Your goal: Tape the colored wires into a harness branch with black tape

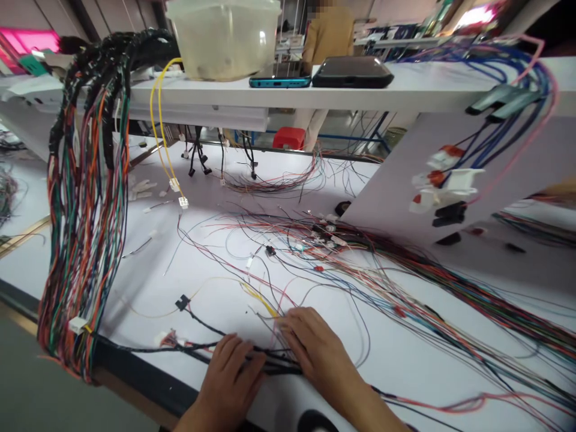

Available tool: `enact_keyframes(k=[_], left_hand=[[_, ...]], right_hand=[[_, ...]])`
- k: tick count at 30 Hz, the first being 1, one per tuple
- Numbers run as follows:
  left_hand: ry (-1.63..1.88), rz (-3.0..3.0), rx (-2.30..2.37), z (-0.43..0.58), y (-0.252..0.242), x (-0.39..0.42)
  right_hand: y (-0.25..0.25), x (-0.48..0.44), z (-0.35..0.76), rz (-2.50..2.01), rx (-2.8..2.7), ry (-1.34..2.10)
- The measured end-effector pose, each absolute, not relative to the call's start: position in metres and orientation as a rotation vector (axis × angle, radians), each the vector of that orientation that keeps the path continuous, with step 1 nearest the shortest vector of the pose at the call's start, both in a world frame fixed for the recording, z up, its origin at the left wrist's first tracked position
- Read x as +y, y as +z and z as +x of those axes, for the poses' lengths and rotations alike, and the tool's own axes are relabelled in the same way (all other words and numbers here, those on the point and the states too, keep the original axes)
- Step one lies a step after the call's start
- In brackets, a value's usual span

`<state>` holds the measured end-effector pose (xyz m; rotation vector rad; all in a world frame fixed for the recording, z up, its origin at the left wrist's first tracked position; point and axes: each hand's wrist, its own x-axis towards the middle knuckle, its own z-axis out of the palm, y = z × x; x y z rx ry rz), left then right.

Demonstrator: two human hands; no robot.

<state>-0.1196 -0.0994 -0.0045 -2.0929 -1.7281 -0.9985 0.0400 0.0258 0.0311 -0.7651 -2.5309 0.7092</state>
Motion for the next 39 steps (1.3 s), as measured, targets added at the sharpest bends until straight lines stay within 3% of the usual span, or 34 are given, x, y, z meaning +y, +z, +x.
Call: enact_keyframes(k=[4, 11, 18, 22, 30, 35, 39], left_hand=[[-0.981, -2.16, -1.754, -0.122, -0.01, -0.1], [-0.93, -2.279, -1.898, -0.127, -0.019, -0.102], [-0.864, -2.391, -1.996, -0.127, -0.01, -0.1], [-0.996, -2.485, -2.057, -0.121, 0.006, -0.082], [-0.838, -2.306, -2.319, -0.109, -0.002, -0.044], [-0.983, -2.217, -2.494, -0.104, 0.002, -0.043], [-1.127, -2.205, -2.533, -0.104, 0.006, -0.044]], right_hand=[[0.029, 0.041, 0.026, -0.725, -2.727, 0.412], [0.073, 0.049, 0.092, -0.643, -2.683, 0.779], [0.053, 0.026, 0.132, -0.795, -2.549, 0.695], [0.05, 0.02, 0.128, -0.816, -2.509, 0.721], [0.043, 0.032, 0.098, -1.134, -2.394, 1.247], [0.033, 0.044, 0.066, -1.206, -2.628, 0.887], [0.03, 0.043, 0.051, -1.189, -2.683, 0.827]])
